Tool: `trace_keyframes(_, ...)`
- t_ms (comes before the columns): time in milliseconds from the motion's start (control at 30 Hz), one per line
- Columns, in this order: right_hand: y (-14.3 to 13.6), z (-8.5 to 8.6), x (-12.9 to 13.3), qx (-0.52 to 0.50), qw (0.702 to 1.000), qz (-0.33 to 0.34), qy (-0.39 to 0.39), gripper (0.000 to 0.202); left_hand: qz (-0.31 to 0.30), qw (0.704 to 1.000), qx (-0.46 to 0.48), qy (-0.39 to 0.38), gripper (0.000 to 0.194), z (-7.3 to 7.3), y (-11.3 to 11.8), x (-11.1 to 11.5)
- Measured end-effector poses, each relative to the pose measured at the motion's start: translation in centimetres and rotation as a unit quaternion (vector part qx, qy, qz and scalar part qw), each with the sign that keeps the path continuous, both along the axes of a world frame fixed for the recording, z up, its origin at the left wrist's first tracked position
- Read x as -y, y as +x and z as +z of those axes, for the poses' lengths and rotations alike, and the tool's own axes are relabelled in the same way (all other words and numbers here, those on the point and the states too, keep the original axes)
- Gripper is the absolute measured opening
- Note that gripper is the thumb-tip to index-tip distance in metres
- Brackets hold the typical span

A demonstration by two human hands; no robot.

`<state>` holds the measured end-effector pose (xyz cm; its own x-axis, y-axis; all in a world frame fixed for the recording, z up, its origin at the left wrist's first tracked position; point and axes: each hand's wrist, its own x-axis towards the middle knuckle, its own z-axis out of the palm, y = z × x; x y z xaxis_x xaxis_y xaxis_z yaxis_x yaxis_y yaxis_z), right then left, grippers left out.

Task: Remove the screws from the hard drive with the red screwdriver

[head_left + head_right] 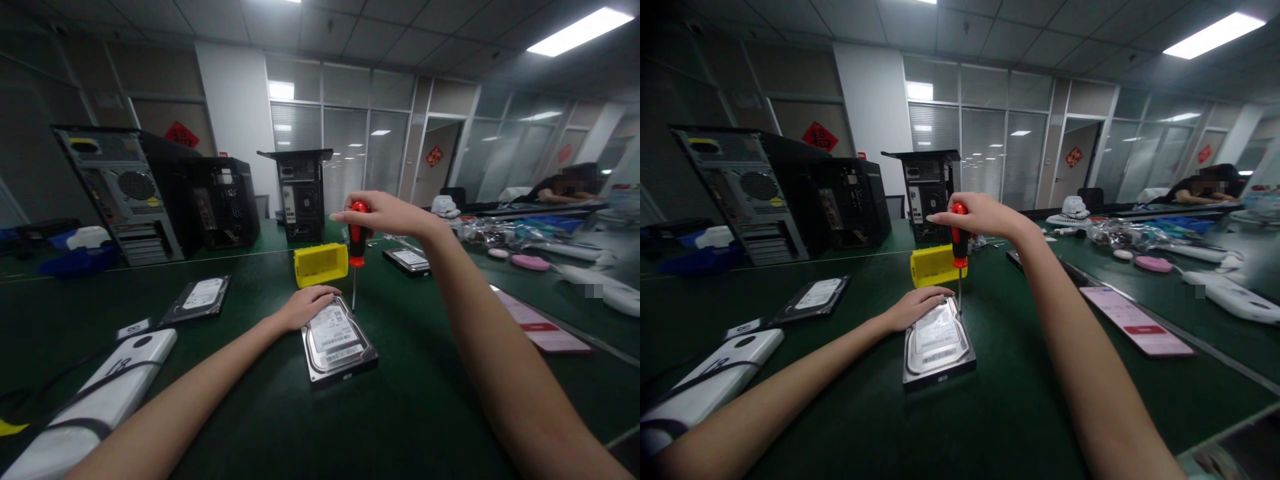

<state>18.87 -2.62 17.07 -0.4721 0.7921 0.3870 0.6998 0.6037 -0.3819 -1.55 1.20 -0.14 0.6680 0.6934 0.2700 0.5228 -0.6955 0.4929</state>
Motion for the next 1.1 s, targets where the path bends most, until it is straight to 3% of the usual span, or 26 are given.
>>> trace_keyframes(167,0.08,0.1,0.17,-0.031,0.998,0.033,-0.044,0.021,-0.001,1.0,-0.001,0.0,0.039,-0.06,0.01,-0.05)
trace_keyframes(400,-0.08,0.02,0.02,-0.005,0.999,0.053,-0.007,0.027,0.004,1.0,-0.003,0.001,0.038,0.2,0.18,0.16)
trace_keyframes(733,-0.05,0.24,0.06,-0.035,0.991,0.119,-0.053,0.026,0.0,1.0,-0.003,0.003,0.038,-0.02,0.06,-0.06)
trace_keyframes(1100,-0.72,0.06,0.47,-0.031,0.999,0.032,0.002,0.036,0.006,1.0,-0.011,-0.004,0.039,0.25,0.1,0.19)
